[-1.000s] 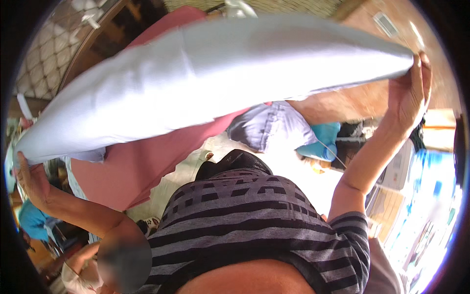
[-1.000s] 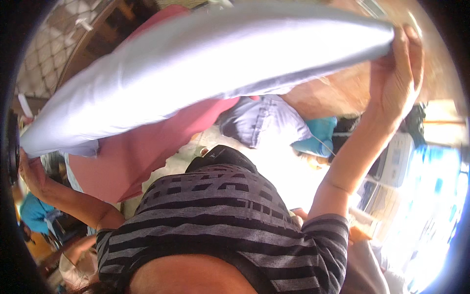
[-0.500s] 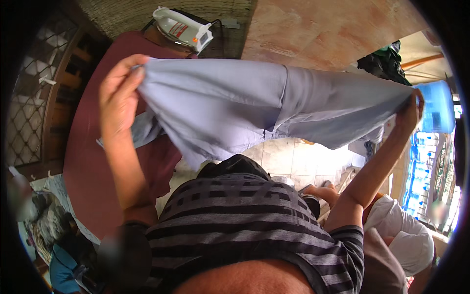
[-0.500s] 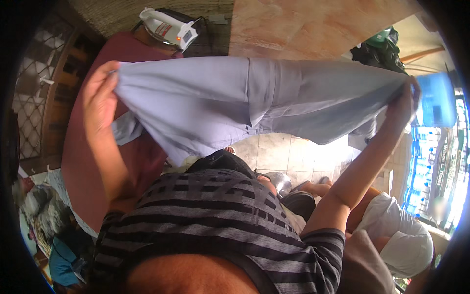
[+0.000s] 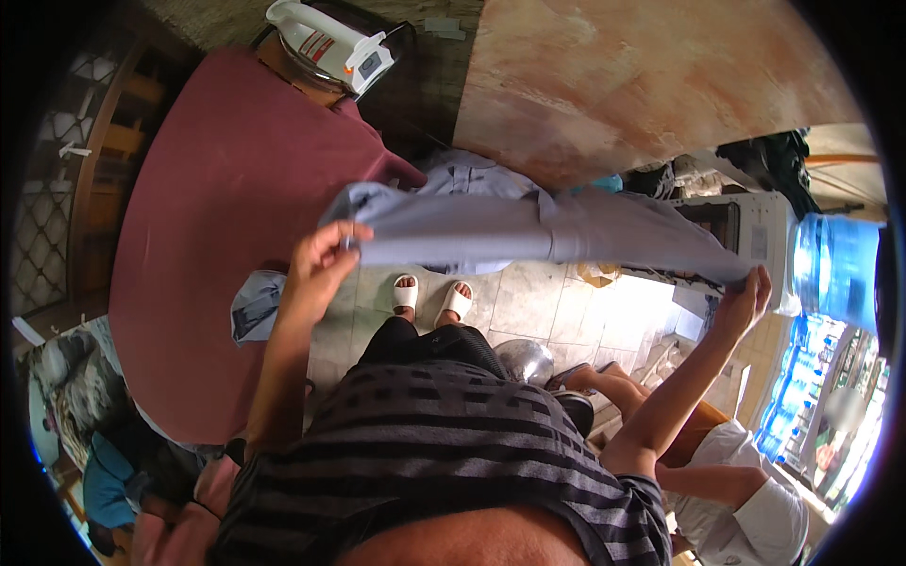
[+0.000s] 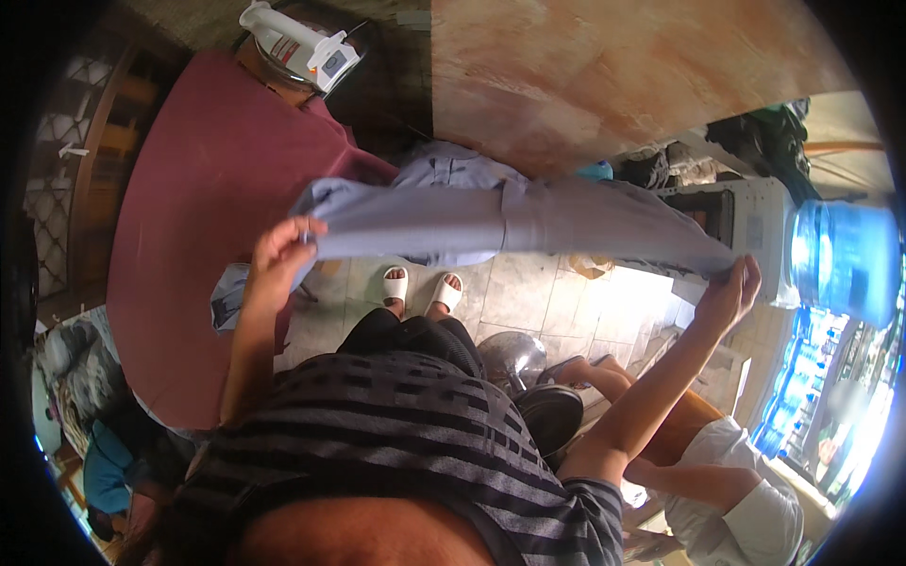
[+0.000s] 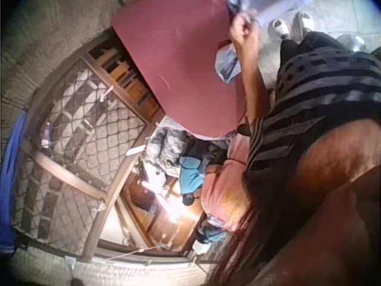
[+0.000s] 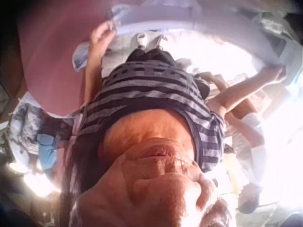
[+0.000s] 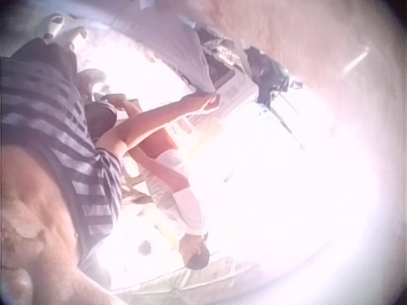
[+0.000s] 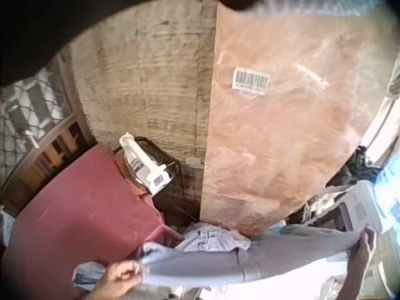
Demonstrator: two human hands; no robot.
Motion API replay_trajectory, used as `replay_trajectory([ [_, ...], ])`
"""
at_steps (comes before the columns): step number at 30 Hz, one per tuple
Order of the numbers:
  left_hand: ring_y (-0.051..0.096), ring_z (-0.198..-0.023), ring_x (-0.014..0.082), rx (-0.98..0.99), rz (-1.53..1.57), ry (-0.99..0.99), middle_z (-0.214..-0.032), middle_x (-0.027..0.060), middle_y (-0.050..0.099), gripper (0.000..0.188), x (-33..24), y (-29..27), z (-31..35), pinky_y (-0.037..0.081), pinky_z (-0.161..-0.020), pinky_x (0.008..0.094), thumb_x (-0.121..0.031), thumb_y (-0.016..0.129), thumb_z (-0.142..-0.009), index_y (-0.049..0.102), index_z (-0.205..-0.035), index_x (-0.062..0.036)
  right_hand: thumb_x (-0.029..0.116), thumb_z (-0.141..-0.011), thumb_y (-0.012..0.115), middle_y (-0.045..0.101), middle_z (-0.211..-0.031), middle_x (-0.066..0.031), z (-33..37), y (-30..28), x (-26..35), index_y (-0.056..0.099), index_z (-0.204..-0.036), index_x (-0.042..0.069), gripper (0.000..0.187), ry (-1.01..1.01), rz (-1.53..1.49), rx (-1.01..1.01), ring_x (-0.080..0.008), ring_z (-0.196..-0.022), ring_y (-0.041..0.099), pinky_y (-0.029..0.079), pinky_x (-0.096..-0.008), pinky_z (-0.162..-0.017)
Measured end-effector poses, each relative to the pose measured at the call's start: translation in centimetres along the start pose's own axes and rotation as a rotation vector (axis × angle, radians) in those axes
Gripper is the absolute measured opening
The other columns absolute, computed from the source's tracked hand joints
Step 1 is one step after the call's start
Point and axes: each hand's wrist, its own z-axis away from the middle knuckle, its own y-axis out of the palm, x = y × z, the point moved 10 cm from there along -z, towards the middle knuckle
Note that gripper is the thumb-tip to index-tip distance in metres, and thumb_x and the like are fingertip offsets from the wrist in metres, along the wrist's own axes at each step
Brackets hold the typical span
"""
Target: The person irons a light blue button-down shirt on an ironing board using a white and red electric iron. The person spreads the shirt flat, moves the iron across the fabric, adjusts the collar and sleeves, and turns the garment over to iron both sides.
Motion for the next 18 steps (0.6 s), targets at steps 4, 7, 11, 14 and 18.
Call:
replay_trajectory([
  [4,0.050,-0.077,0.0001,0.146,-0.065,-0.147,-0.097,-0.0036,0.061,0.027,3.4,3.4,4.3,0.039,-0.067,0.0165,0.005,0.056,-0.086,0.068,-0.109,-0.0018,0.012,-0.095,0.066,0.063,-0.098,-0.0076,1.0,-0.2,1.3,0.060,-0.120,0.006,0.026,-0.068,-0.025,-0.026,-0.0169,-0.091,0.061,0.052,-0.0313,-0.079],
  [7,0.050,-0.077,0.0014,0.168,0.068,-0.261,-0.098,-0.0026,0.062,0.029,6.1,6.0,6.3,0.041,-0.068,0.0175,0.007,0.056,-0.086,0.068,-0.110,-0.0018,0.011,-0.096,0.065,0.064,-0.099,-0.0091,0.5,1.0,2.6,0.059,-0.122,0.006,0.027,-0.072,0.015,-0.070,-0.0172,-0.092,0.062,0.052,-0.0307,-0.080],
  [11,0.050,-0.077,0.0017,-0.167,0.263,-0.215,-0.094,-0.0036,0.061,0.030,7.9,4.3,5.3,0.043,-0.071,0.0177,0.007,0.057,-0.088,0.068,-0.114,-0.0016,0.006,-0.095,0.063,0.066,-0.103,-0.0115,-1.2,5.4,1.2,0.059,-0.123,0.003,0.028,-0.033,0.036,0.112,-0.0176,-0.091,0.063,0.052,-0.0286,-0.081],
  [14,0.049,-0.075,0.0025,-0.410,0.430,-0.076,-0.085,-0.0054,0.056,0.027,7.3,2.0,1.9,0.045,-0.074,0.0182,0.005,0.060,-0.089,0.069,-0.114,-0.0016,0.002,-0.094,0.063,0.066,-0.103,-0.0097,-2.6,9.2,-3.3,0.060,-0.118,0.001,0.025,0.042,-0.023,0.297,-0.0156,-0.092,0.063,0.051,-0.0266,-0.080],
  [18,0.051,-0.077,0.0041,-0.507,0.330,0.266,-0.079,-0.0066,0.052,0.019,1.6,-1.1,-3.2,0.046,-0.078,0.0197,0.000,0.068,-0.088,0.072,-0.106,-0.0022,0.011,-0.096,0.064,0.063,-0.096,-0.0036,-3.5,14.6,-6.3,0.060,-0.116,0.005,0.021,0.149,0.062,0.381,-0.0123,-0.085,0.059,0.048,-0.0263,-0.073],
])
